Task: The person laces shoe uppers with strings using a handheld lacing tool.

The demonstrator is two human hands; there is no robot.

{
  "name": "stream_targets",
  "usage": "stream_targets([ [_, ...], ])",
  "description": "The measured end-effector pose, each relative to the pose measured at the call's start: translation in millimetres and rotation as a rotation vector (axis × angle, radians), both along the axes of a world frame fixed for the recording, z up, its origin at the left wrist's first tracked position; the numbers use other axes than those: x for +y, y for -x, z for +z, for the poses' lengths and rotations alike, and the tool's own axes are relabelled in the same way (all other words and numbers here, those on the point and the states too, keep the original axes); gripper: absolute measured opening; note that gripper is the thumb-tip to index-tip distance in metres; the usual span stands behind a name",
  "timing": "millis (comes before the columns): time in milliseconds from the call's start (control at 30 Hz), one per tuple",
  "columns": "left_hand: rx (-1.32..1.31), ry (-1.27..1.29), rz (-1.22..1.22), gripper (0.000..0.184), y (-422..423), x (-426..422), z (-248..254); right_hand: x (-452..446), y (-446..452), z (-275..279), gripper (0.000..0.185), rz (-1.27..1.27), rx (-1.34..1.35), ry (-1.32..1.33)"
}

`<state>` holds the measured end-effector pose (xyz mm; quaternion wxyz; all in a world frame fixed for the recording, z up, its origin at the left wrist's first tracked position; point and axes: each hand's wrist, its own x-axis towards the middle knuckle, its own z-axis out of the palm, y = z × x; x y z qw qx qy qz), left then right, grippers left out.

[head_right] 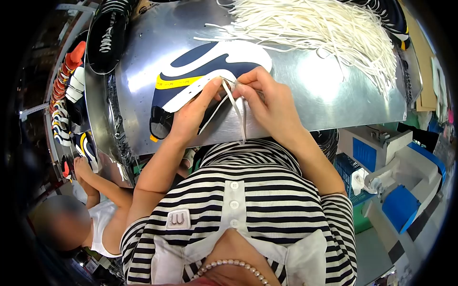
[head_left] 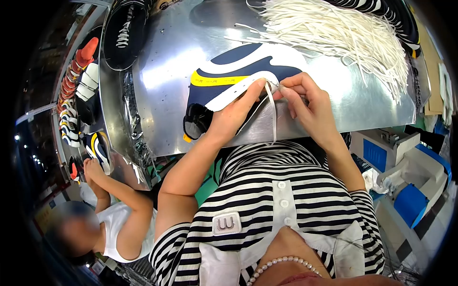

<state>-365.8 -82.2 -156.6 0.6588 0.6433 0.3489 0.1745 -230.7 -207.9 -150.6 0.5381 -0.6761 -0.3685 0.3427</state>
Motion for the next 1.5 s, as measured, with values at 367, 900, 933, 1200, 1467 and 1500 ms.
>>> stream_targets([
  [367,0.155,-1.204,-0.288,0.025,22,-14,-22,11,13,-18,0.012,0.020,-0.357,0.215],
  [900,0.176,-0.089,-0.247,0.046,18,40,-10,22,-21,-9,0.046,-0.205,0.077,0.147],
  [933,0.264,-0.024,-0.343,0.049,19,50,-12,30,-24,-9,0.045,-0.251,0.123,0.229],
  [1200,0.196,-0.855,-0.394,0.021,24,48,-8,23,-30,-36,0.023,-0.244,0.282,0.005],
  [1467,0.177,-1.060,-0.305,0.019,9,35,16,33,15,-35,0.014,0.049,0.470,0.014],
  [1500,0.193,-1.074,-0.292,0.019,10,38,21,22,11,-35,0.014,0.159,0.488,0.145],
])
